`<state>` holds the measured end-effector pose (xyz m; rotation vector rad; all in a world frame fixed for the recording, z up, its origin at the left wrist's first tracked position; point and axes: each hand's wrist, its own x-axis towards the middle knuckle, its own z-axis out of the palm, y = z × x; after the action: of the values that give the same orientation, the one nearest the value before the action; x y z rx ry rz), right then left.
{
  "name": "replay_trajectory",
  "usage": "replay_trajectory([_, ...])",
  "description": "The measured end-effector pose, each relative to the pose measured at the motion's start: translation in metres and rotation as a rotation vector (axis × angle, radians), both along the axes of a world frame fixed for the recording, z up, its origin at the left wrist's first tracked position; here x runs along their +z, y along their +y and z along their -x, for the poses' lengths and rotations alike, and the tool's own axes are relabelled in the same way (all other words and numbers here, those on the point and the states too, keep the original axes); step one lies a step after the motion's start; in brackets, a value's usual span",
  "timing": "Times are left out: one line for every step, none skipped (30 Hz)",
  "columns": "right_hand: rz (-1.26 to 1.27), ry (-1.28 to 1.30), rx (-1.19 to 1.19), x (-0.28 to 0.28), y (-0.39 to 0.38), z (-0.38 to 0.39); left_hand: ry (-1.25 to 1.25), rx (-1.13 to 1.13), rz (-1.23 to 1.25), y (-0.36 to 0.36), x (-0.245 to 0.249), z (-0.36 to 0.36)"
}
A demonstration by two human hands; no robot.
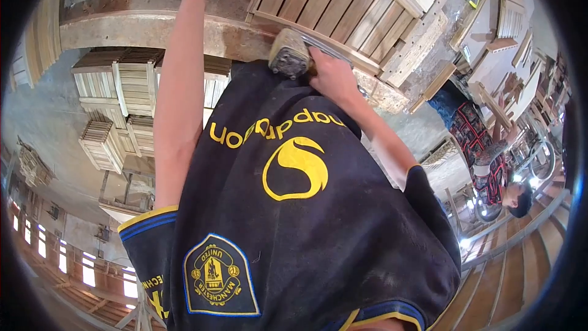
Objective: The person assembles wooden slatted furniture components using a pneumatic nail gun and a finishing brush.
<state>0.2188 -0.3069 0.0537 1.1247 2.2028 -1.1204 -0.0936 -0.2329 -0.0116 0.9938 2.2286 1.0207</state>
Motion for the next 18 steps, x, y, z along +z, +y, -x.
replay_trajectory([-0.026, -0.009, -0.016, -0.003, -0.002, -0.012, -0.008, -0.006, -0.002, -0.001, 0.000, -0.001])
replay_trajectory([-0.052, -0.018, -0.030, -0.006, -0.002, -0.024, -0.011, 0.005, -0.044, -0.001, 0.001, -0.003])
replay_trajectory([-0.072, -0.012, 0.009, -0.007, -0.001, -0.033, -0.015, 0.017, -0.084, -0.001, 0.003, -0.005])
replay_trajectory([-0.074, -0.016, 0.010, -0.008, 0.000, -0.038, -0.019, 0.017, -0.087, 0.000, 0.005, -0.006])
replay_trajectory([-0.074, -0.027, 0.008, -0.008, 0.001, -0.040, -0.020, 0.008, -0.065, 0.000, 0.009, -0.006])
replay_trajectory([-0.071, -0.038, 0.001, -0.008, -0.001, -0.043, -0.021, -0.007, -0.040, -0.001, 0.012, -0.007])
replay_trajectory([-0.070, -0.041, -0.004, -0.008, -0.003, -0.044, -0.024, -0.012, -0.040, -0.002, 0.012, -0.007])
replay_trajectory([-0.071, -0.034, -0.012, -0.011, -0.004, -0.044, -0.029, -0.015, -0.040, -0.002, 0.012, -0.007])
replay_trajectory([-0.073, -0.027, -0.018, -0.012, -0.004, -0.044, -0.033, -0.017, -0.041, -0.001, 0.013, -0.007])
replay_trajectory([-0.078, -0.028, -0.021, -0.011, -0.003, -0.043, -0.034, -0.020, -0.046, -0.001, 0.011, -0.006])
replay_trajectory([-0.080, -0.025, -0.028, -0.009, -0.002, -0.042, -0.024, -0.017, -0.042, -0.001, 0.008, -0.006])
replay_trajectory([-0.081, -0.023, -0.035, -0.007, -0.001, -0.042, -0.015, -0.014, -0.036, -0.002, 0.006, -0.005])
replay_trajectory([-0.083, -0.024, -0.036, -0.007, -0.002, -0.042, -0.016, -0.014, -0.038, -0.001, 0.005, -0.004])
replay_trajectory([-0.085, -0.007, -0.051, -0.007, -0.002, -0.043, 0.006, -0.021, -0.033, -0.001, 0.004, -0.003])
replay_trajectory([-0.086, 0.011, -0.067, -0.008, -0.002, -0.044, 0.028, -0.029, -0.028, -0.001, 0.004, -0.003])
replay_trajectory([-0.085, 0.009, -0.069, -0.007, -0.002, -0.044, 0.027, -0.031, -0.027, -0.002, 0.004, -0.003])
replay_trajectory([-0.088, 0.019, -0.049, -0.007, -0.001, -0.043, -0.007, -0.022, -0.026, -0.003, 0.004, -0.003])
replay_trajectory([-0.092, 0.030, -0.029, -0.007, 0.000, -0.043, -0.041, -0.012, -0.027, -0.003, 0.004, -0.003])
